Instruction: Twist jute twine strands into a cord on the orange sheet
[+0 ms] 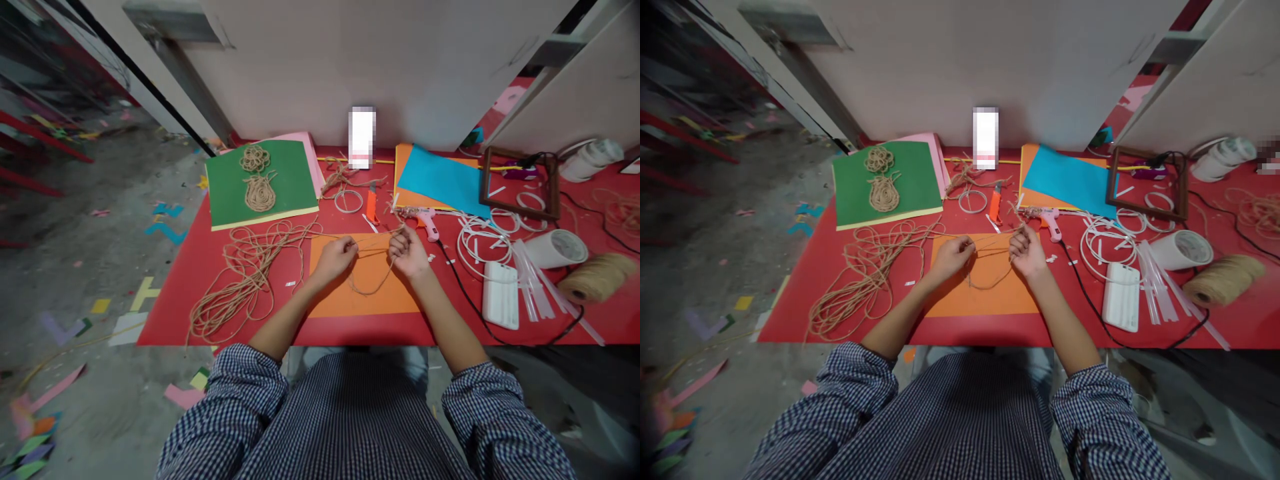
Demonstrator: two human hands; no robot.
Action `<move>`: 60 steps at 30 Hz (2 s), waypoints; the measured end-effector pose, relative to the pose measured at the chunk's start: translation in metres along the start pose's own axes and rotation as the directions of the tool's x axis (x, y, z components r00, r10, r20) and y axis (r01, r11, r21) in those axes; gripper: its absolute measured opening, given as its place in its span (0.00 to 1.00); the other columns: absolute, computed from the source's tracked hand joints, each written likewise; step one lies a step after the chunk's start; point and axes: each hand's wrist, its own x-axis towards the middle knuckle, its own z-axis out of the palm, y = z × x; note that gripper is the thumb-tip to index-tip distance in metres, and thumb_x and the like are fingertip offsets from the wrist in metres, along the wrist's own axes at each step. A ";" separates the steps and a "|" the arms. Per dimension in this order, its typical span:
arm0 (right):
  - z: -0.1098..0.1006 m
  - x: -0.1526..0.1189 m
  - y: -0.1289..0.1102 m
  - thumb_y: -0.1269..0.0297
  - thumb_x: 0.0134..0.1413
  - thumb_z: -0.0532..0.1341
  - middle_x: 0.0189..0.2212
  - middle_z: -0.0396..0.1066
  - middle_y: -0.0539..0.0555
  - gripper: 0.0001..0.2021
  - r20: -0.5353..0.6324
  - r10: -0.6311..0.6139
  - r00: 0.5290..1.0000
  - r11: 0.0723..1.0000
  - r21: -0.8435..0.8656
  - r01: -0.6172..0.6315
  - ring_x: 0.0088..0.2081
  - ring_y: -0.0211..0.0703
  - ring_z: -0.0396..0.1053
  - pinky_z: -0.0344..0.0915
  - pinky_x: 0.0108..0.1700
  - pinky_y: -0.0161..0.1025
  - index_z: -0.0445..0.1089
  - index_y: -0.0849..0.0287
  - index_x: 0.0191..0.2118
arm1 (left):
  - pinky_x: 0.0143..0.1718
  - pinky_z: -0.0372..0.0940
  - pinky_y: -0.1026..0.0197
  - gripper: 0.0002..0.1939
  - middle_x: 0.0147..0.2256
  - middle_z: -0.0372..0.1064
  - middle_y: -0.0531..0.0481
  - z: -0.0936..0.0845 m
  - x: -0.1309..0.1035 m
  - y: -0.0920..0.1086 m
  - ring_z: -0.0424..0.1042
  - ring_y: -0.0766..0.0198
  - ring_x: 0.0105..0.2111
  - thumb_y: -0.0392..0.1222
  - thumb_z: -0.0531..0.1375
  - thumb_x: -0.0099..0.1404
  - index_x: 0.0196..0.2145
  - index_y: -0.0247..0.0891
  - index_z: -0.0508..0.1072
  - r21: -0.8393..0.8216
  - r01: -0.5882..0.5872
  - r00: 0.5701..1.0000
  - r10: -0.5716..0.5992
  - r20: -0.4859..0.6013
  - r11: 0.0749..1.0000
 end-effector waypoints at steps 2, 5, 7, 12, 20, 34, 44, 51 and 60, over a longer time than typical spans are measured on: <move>-0.006 0.003 -0.005 0.55 0.64 0.67 0.17 0.40 0.40 0.18 -0.052 -0.044 0.998 0.999 0.009 0.045 0.19 0.35 0.37 0.44 0.19 0.32 0.60 0.53 0.29 | 0.33 0.57 0.59 0.13 0.29 0.76 0.45 -0.008 0.002 0.000 0.71 0.58 0.30 0.48 0.55 0.71 0.35 0.39 0.75 0.268 -0.002 0.996 0.027 -0.088 0.963; -0.016 0.008 -0.013 0.57 0.65 0.66 0.18 0.40 0.40 0.16 -0.118 -0.120 0.986 0.992 0.036 0.125 0.18 0.34 0.38 0.45 0.18 0.32 0.61 0.53 0.29 | 0.35 0.57 0.56 0.15 0.33 0.79 0.39 -0.017 0.003 0.001 0.74 0.53 0.33 0.48 0.55 0.71 0.35 0.39 0.78 0.503 0.028 0.994 0.030 -0.108 0.864; -0.023 0.009 -0.019 0.60 0.66 0.65 0.18 0.41 0.40 0.15 -0.158 -0.165 0.974 0.980 0.085 0.180 0.17 0.34 0.39 0.46 0.18 0.32 0.61 0.53 0.30 | 0.36 0.58 0.55 0.17 0.33 0.79 0.36 -0.019 0.003 0.004 0.75 0.50 0.34 0.49 0.55 0.70 0.33 0.38 0.79 0.577 0.012 0.999 0.020 -0.049 0.817; -0.036 0.009 -0.034 0.67 0.68 0.60 0.18 0.44 0.41 0.10 -0.224 -0.230 0.947 0.922 0.262 0.285 0.17 0.34 0.42 0.51 0.18 0.30 0.63 0.52 0.33 | 0.41 0.63 0.51 0.18 0.33 0.77 0.33 -0.019 -0.003 0.011 0.76 0.43 0.38 0.51 0.57 0.68 0.32 0.37 0.82 0.646 0.001 1.000 -0.021 0.024 0.763; -0.041 0.007 -0.049 0.68 0.68 0.59 0.18 0.51 0.41 0.11 -0.292 -0.240 0.926 0.910 0.265 0.320 0.17 0.32 0.44 0.50 0.18 0.31 0.63 0.54 0.31 | 0.43 0.66 0.48 0.23 0.38 0.77 0.26 -0.037 0.001 0.011 0.77 0.39 0.42 0.50 0.53 0.71 0.40 0.31 0.82 0.720 0.236 0.971 -0.122 -0.207 0.653; 0.029 -0.023 0.051 0.44 0.62 0.66 0.22 0.55 0.44 0.20 0.097 -0.179 0.979 0.827 -0.524 0.203 0.22 0.34 0.52 0.50 0.24 0.33 0.67 0.55 0.31 | 0.47 0.65 0.56 0.18 0.39 0.79 0.44 -0.005 -0.005 0.017 0.75 0.57 0.40 0.53 0.54 0.76 0.39 0.39 0.78 0.142 -0.351 0.927 0.365 -0.085 0.926; 0.029 -0.031 0.047 0.54 0.73 0.54 0.25 0.69 0.50 0.17 0.345 -0.258 0.903 0.171 -0.903 0.394 0.28 0.42 0.64 0.55 0.35 0.39 0.67 0.55 0.32 | 0.37 0.60 0.59 0.27 0.29 0.76 0.47 0.004 -0.005 0.009 0.71 0.62 0.30 0.56 0.48 0.79 0.30 0.38 0.75 0.165 -0.251 0.968 0.247 0.045 0.954; 0.028 -0.032 0.047 0.56 0.74 0.53 0.27 0.71 0.51 0.14 0.360 -0.273 0.892 0.005 -0.927 0.376 0.29 0.44 0.67 0.54 0.36 0.39 0.66 0.54 0.35 | 0.35 0.58 0.60 0.27 0.28 0.74 0.49 0.005 -0.006 0.011 0.69 0.63 0.28 0.56 0.49 0.78 0.27 0.38 0.72 0.196 -0.220 0.975 0.221 0.015 0.956; 0.028 -0.030 0.046 0.54 0.74 0.52 0.27 0.70 0.51 0.14 0.327 -0.262 0.908 0.072 -0.931 0.357 0.30 0.45 0.67 0.55 0.36 0.40 0.66 0.53 0.36 | 0.38 0.59 0.58 0.20 0.31 0.75 0.47 0.006 -0.007 0.011 0.70 0.60 0.32 0.51 0.49 0.78 0.36 0.39 0.74 0.236 -0.261 0.963 0.268 0.005 0.936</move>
